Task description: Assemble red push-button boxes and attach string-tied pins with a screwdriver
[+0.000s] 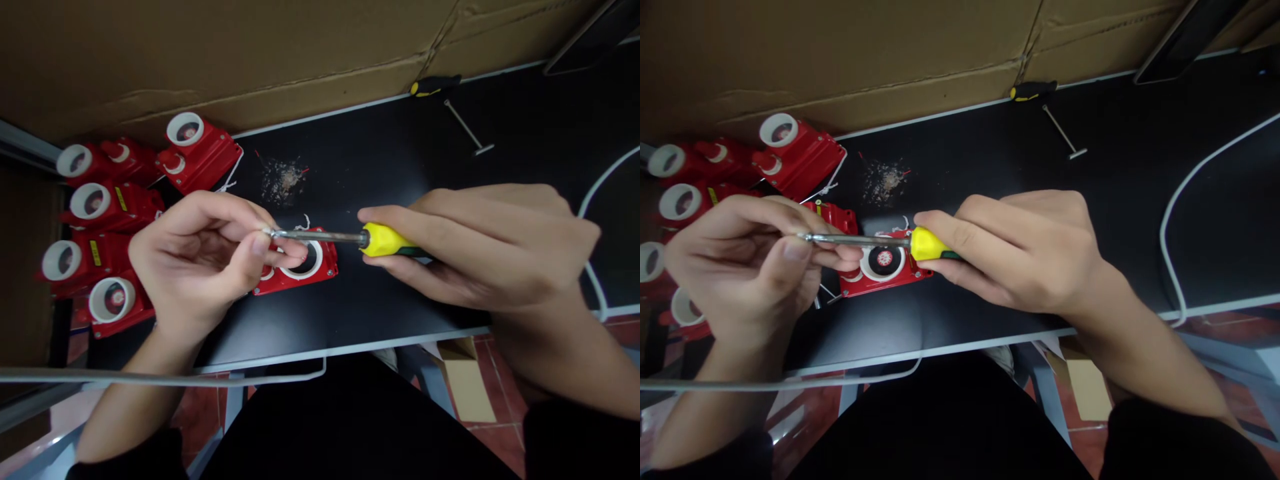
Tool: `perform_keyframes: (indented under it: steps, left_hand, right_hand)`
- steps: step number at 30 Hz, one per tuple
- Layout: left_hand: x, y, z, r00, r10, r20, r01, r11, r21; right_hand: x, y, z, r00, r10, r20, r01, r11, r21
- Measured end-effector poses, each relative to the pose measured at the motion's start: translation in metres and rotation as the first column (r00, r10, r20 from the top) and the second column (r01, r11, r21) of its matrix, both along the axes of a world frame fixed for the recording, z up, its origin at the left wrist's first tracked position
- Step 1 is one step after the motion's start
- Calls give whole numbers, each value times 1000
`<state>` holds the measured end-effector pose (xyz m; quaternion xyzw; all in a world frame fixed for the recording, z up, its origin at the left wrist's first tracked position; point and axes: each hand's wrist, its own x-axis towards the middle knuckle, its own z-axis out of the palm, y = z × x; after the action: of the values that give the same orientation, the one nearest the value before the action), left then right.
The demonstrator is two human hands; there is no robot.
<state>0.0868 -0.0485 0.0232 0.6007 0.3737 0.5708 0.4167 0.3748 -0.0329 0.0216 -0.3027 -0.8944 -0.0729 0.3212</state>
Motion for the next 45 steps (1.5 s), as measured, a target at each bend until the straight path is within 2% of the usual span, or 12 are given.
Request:
perform_keyframes:
  steps: [6,8,15,20,23,25,28,31,35,38,41,45]
  left_hand:
    - [-6,0,7,995,-21,-93,12,995,-100]
    - [-10,1,9,992,-30,-125,21,997,-72]
    - [-22,15,4,965,-60,-254,86,992,91]
    - [-34,29,0,972,-116,-202,125,991,35]
    - [-46,37,4,948,-132,-290,131,991,-21]
    - [-51,38,9,860,-144,-489,146,989,-36]
    - [-46,29,15,625,-185,-758,164,981,-104]
    - [-31,16,12,440,-172,-881,185,978,-99]
    - [-18,8,-3,313,-179,-933,212,971,-115]
    - [-16,14,-7,333,-248,-910,221,958,-180]
    - [-21,22,-2,433,-301,-850,250,946,-208]
    - [-29,31,1,535,-258,-805,233,960,-153]
  right_hand:
    - [2,6,2,999,33,-8,-33,996,-85]
    - [3,9,1,996,74,-58,-82,985,-149]
    - [3,22,-5,965,184,-188,-251,859,-446]
    - [4,30,-7,945,184,-271,-295,836,-462]
    - [7,34,-5,942,139,-306,-274,844,-462]
    - [11,36,-2,936,102,-338,-256,854,-452]
    - [18,38,2,898,52,-437,-271,848,-456]
    - [29,36,0,835,-50,-548,-278,822,-498]
    - [48,25,-8,796,-159,-584,-233,810,-538]
    - [64,12,-11,827,-163,-539,-200,810,-551]
    - [76,-1,-16,866,-136,-482,-188,803,-565]
    - [77,-10,-30,878,-136,-459,-209,754,-622]
